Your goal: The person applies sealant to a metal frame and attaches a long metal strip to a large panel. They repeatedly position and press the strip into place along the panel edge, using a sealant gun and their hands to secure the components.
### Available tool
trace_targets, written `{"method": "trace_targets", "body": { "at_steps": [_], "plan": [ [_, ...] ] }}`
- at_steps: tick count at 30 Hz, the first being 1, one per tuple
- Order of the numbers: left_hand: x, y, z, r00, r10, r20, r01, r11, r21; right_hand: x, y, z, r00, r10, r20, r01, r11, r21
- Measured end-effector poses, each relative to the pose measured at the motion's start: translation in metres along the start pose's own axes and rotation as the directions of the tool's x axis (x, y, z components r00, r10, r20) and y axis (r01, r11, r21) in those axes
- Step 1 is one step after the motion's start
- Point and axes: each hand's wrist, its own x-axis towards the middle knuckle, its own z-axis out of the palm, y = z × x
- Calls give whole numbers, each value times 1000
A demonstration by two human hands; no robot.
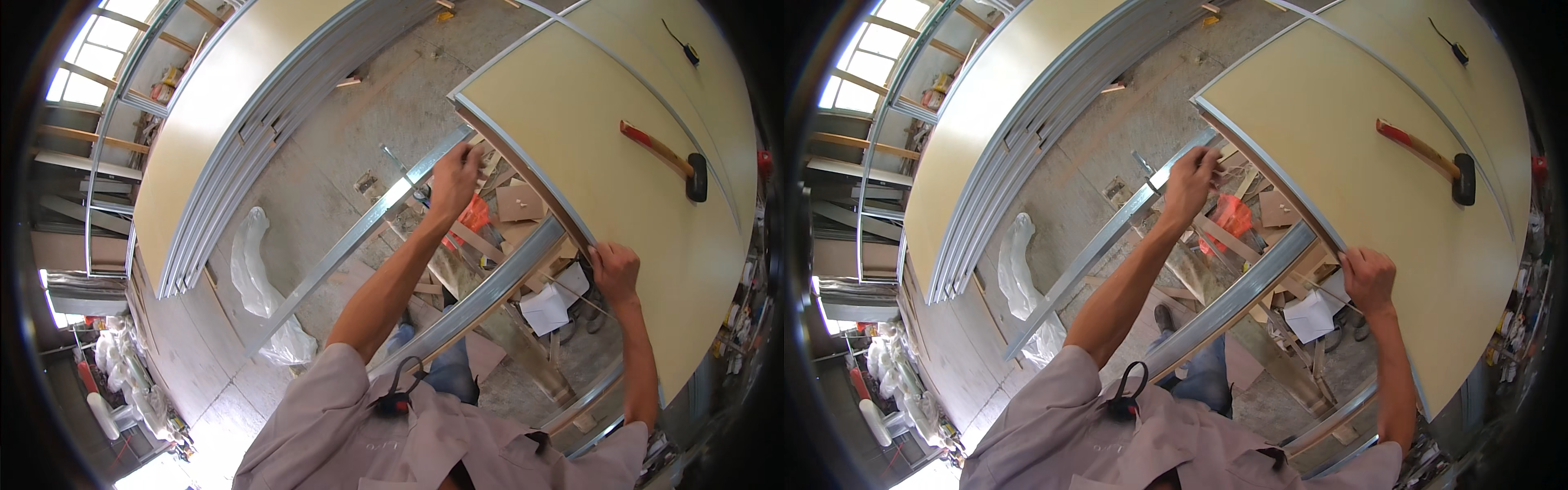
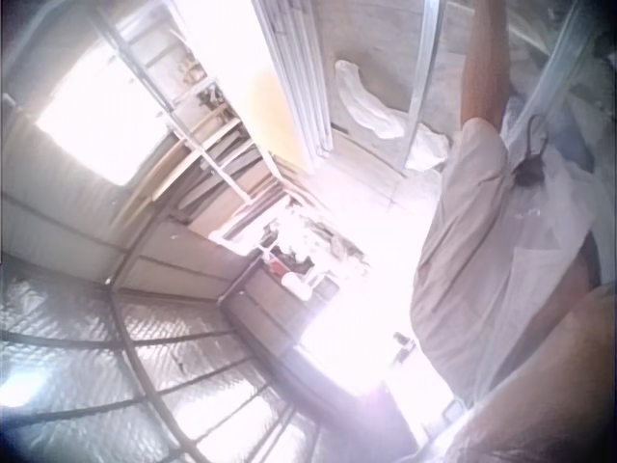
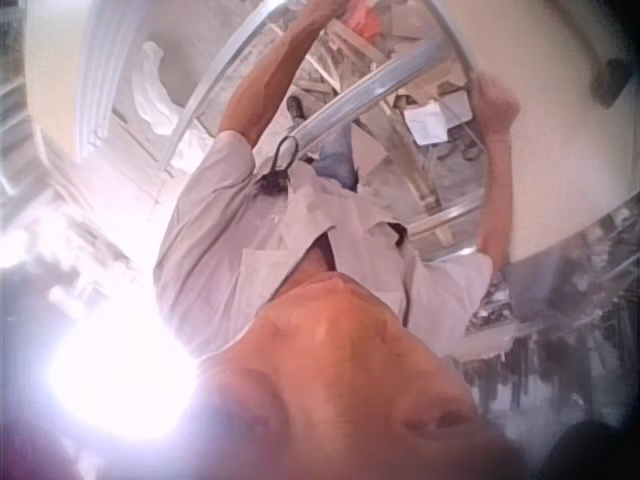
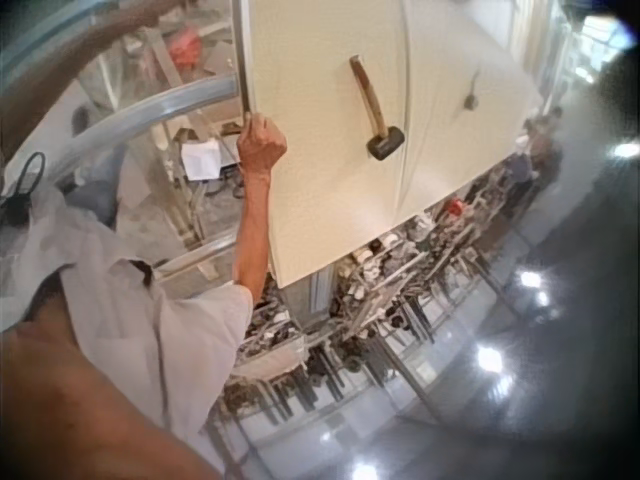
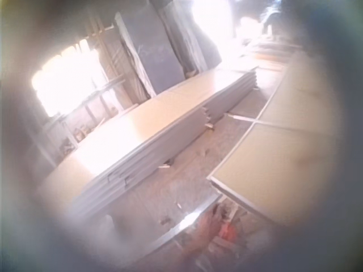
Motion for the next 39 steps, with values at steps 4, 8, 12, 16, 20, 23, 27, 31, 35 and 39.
{"method": "trace_targets", "body": {
  "at_steps": [4, 8, 12, 16, 20, 23, 27, 31, 35, 39],
  "plan": [
    [32, -1, 22, 990, -138, 28, 140, 985, -97, 49, -24, 16, 1000, 24, -12, -23, 999, 50],
    [59, -4, 23, 991, -132, -6, 132, 989, -66, 91, -41, 29, 999, 32, -11, -31, 999, 31],
    [81, -15, 20, 993, -109, -40, 108, 994, -23, 140, -62, 43, 999, 19, -34, -17, 998, 52],
    [84, -9, 17, 975, -220, 17, 221, 972, -77, 179, -76, 58, 999, 20, -25, -18, 998, 66],
    [87, -15, 14, 979, -194, 62, 200, 972, -120, 204, -84, 67, 1000, -4, -21, 6, 997, 76],
    [85, -18, 17, 989, -141, 38, 145, 980, -133, 209, -87, 67, 1000, -14, 0, 14, 997, 75],
    [83, -14, 15, 982, -187, 39, 190, 979, -78, 210, -86, 69, 1000, -13, 6, 12, 996, 92],
    [87, -26, 18, 986, -166, 17, 167, 983, -73, 212, -91, 73, 1000, 11, -7, -11, 997, 81],
    [88, -18, 19, 989, -148, 8, 149, 984, -98, 223, -96, 80, 998, 27, -55, -23, 997, 71],
    [80, -10, 19, 980, -194, 43, 198, 971, -135, 217, -91, 77, 997, 48, -67, -43, 997, 67]
  ]
}}
